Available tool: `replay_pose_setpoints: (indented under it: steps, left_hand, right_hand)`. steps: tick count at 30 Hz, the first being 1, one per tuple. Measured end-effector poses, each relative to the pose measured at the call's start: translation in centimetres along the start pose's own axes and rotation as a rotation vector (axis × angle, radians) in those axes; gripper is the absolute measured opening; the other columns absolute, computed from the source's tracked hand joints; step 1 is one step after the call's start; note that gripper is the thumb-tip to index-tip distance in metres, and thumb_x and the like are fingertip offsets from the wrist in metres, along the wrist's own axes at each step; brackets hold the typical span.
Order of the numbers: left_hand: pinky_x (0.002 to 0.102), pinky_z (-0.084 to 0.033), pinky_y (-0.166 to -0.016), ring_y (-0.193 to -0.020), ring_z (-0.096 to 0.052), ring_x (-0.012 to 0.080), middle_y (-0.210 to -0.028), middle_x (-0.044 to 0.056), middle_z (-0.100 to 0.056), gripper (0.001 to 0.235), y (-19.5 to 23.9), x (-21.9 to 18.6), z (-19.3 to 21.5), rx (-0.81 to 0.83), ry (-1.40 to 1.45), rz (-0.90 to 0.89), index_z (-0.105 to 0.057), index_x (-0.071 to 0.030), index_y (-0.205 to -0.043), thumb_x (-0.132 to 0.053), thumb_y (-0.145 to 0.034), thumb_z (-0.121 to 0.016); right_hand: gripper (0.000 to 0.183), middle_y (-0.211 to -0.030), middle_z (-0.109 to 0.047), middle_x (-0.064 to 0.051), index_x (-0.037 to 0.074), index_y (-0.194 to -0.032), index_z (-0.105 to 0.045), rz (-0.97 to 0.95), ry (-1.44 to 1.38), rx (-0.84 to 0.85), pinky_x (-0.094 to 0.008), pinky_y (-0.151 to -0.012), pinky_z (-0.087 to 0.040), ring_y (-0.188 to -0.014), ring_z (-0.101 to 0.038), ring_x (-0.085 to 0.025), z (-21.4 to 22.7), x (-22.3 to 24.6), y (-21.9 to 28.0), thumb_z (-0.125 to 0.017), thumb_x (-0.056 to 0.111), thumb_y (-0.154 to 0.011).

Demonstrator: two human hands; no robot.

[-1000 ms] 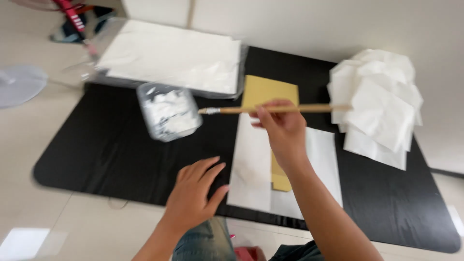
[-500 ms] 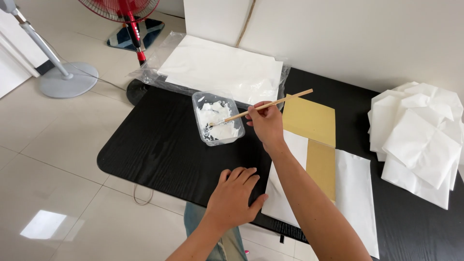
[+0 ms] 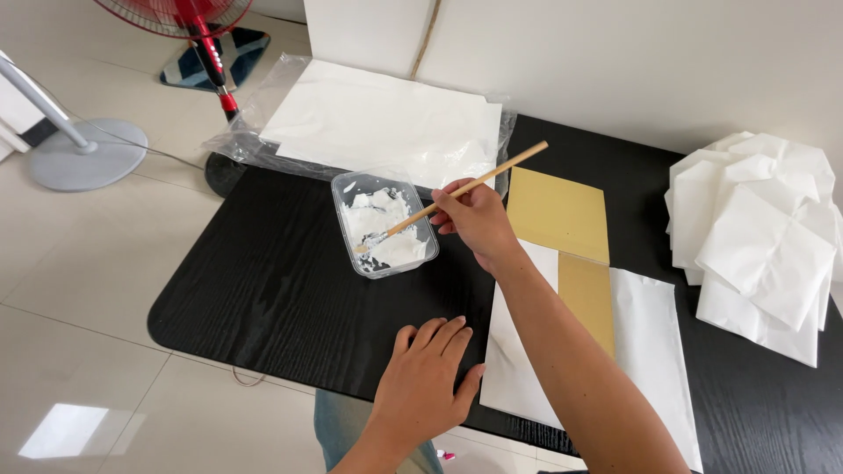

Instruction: Assembling a paper bag by folding paper around a template and applying glue with a brush.

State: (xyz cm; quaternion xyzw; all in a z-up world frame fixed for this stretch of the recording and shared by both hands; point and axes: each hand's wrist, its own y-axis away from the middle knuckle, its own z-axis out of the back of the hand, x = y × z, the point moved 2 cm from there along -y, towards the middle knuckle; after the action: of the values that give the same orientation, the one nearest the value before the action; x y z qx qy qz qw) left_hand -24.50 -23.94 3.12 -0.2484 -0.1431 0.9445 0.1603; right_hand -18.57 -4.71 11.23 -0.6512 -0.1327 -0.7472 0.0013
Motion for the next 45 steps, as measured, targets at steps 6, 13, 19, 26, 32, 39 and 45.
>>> replay_pose_setpoints:
  steps: [6, 13, 19, 26, 32, 39, 45]
  left_hand:
    - [0.053, -0.034, -0.102, -0.13, -0.051, 0.031, -0.144, 0.012, -0.06, 0.05, 0.1, 0.2, -0.6, 0.05, 0.001, 0.02, -0.063, -0.004, -0.133, -0.041, -0.102, -0.049]
    - [0.054, -0.032, -0.103, -0.133, -0.049, 0.0308, -0.145, 0.012, -0.059, 0.052, 0.0, 0.5, -0.9, 0.066, 0.017, 0.033, -0.063, -0.004, -0.134, -0.042, -0.101, -0.05]
    - [0.052, -0.034, -0.102, -0.131, -0.052, 0.0298, -0.142, 0.012, -0.062, 0.048, 0.2, 0.3, -1.1, 0.019, 0.01, 0.028, -0.066, -0.004, -0.128, -0.041, -0.101, -0.051]
    - [0.05, -0.034, -0.103, -0.132, -0.052, 0.0293, -0.142, 0.011, -0.062, 0.048, 0.0, 0.4, -1.0, 0.017, 0.012, 0.03, -0.066, -0.004, -0.128, -0.041, -0.101, -0.052]
    - [0.048, -0.033, -0.105, -0.134, -0.051, 0.0258, -0.143, 0.008, -0.062, 0.055, -0.2, 0.5, -1.2, 0.054, 0.011, 0.069, -0.057, -0.004, -0.141, -0.043, -0.103, -0.048]
    - [0.048, -0.036, -0.101, -0.133, -0.052, 0.0261, -0.144, 0.008, -0.062, 0.053, -0.3, 0.4, -0.7, 0.068, 0.001, 0.063, -0.062, -0.005, -0.137, -0.042, -0.101, -0.05]
    - [0.046, -0.042, -0.094, -0.125, -0.061, 0.0239, -0.136, 0.004, -0.068, 0.046, 0.3, -0.1, -0.8, -0.154, -0.064, -0.018, -0.067, -0.01, -0.124, -0.043, -0.093, -0.059]
  right_hand:
    - [0.011, -0.084, -0.068, -0.007, 0.008, -0.098, -0.063, -0.054, 0.107, -0.037, -0.024, -0.065, -0.057, -0.071, -0.065, -0.014, -0.9, 0.8, -0.5, -0.069, 0.018, -0.098]
    - [0.013, -0.091, -0.067, -0.007, 0.01, -0.098, -0.063, -0.163, -0.018, -0.039, -0.027, -0.077, -0.061, -0.081, -0.064, -0.015, -2.2, 0.3, -1.5, -0.073, 0.019, -0.094]
    - [0.014, -0.086, -0.069, -0.008, 0.011, -0.098, -0.069, -0.288, 0.129, 0.054, -0.028, -0.066, -0.06, -0.076, -0.064, -0.016, -1.3, 1.6, -0.8, -0.077, 0.018, -0.089]
    - [0.022, -0.068, -0.05, -0.003, 0.009, -0.085, -0.06, -0.319, 0.232, 0.174, -0.024, -0.047, -0.036, -0.053, -0.045, -0.012, -2.0, 0.1, -2.2, -0.074, 0.025, -0.09]
    - [0.021, -0.05, -0.035, -0.001, 0.012, -0.073, -0.047, -0.175, 0.057, 0.189, -0.027, -0.038, -0.022, -0.038, -0.029, -0.013, -3.4, -1.6, -3.3, -0.057, 0.011, -0.092]
    - [0.029, -0.049, -0.032, -0.002, 0.013, -0.069, -0.048, -0.093, -0.097, 0.196, -0.028, -0.038, -0.022, -0.039, -0.031, -0.014, -1.7, -3.1, -3.0, -0.051, 0.01, -0.097]
    - [0.023, -0.052, -0.025, 0.001, 0.014, -0.067, -0.045, 0.111, -0.286, 0.021, -0.026, -0.035, -0.015, -0.039, -0.026, -0.008, 11.0, -3.3, 2.0, -0.056, 0.002, -0.083]
